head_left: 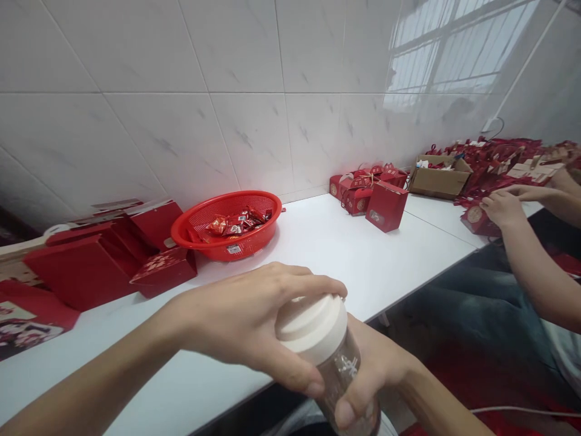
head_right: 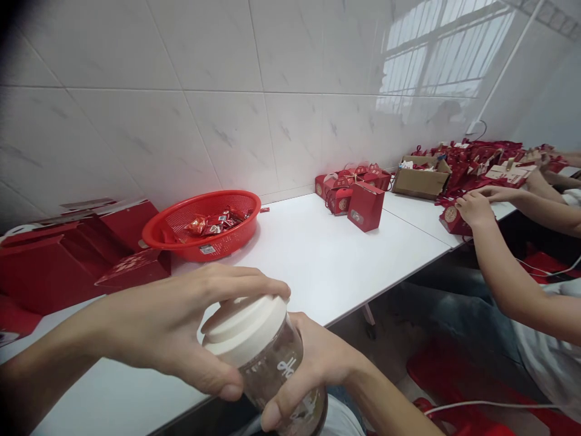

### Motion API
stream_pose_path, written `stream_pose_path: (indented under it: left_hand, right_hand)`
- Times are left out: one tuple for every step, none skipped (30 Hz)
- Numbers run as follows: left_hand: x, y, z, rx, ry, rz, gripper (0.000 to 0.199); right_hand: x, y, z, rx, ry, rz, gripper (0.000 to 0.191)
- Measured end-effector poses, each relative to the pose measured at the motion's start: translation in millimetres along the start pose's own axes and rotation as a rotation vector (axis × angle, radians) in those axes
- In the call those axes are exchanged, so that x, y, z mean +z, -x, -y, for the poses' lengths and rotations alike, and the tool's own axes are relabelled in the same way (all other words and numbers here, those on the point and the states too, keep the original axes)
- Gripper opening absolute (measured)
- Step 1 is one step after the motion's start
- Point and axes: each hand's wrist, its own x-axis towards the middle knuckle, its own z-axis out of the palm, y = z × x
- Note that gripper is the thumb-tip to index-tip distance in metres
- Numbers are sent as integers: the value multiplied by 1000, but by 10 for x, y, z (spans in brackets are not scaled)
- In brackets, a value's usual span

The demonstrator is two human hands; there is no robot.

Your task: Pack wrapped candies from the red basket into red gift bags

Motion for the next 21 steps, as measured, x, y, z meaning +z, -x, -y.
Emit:
stream_pose_path:
  left_hand:
    - [-25,-16,27,34,31,7,74]
    - [-45,-31,55,68,63,12,73]
    - [-62,-45,83,96,91,16,71]
    - [-73,-59,108,120,116,19,70]
    - [-80,-72,131,137,136,22,69]
    - [-84,-83,147,145,150,20,68]
    - [-84,-90,156,146,155,12,69]
    - [-84,-93,155,137,152,-1,70]
    - [-83,-92,144,122,138,-17,71]
    - [-83,-86,123,96,114,-36,72]
    - [-84,-76,94,62,83,-55,73]
    - [-84,-65,58,24,49,-74,73]
    - [-82,-53,19,-17,16,-94,72]
    - [-77,-43,-19,-57,-15,-119,70]
    - [-67,-36,-54,-94,-42,-148,68]
    - [-52,-34,-85,-128,-67,-176,66]
    - [-32,-35,-109,-163,-90,-199,63]
    - [-7,-39,-126,-199,-111,-218,61]
    - [21,-46,-137,-236,-131,-235,58]
    - [50,-54,-142,-273,-148,-251,57]
    - [77,-61,-141,-308,-161,-271,55]
  right_hand:
    - [-20,-20,-22,4,-17,42,77]
    - [-35,-41,-40,8,-43,85,78]
    - [-47,-63,-53,11,-69,124,78]
    - [-53,-82,-58,7,-83,149,78]
    - [-55,-98,-56,2,-94,168,76]
    - [-54,-108,-44,-3,-106,182,73]
    - [-49,-112,-25,-6,-123,191,69]
    - [-43,-109,1,-7,-144,192,64]
    - [-34,-102,32,-8,-162,180,59]
    - [-24,-91,68,-10,-169,152,56]
    - [-11,-79,106,-15,-164,111,55]
    - [3,-68,144,-25,-151,58,56]
    - [20,-59,180,-37,-128,0,58]
    - [38,-54,211,-49,-99,-59,62]
    - [58,-50,236,-61,-68,-116,64]
    - [78,-49,251,-70,-34,-170,65]
    - [98,-49,257,-76,4,-223,65]
    - [117,-50,253,-77,53,-278,64]
    - [135,-51,241,-69,108,-331,64]
    - [151,-51,223,-55,169,-384,62]
    - [165,-52,201,-35,233,-433,60]
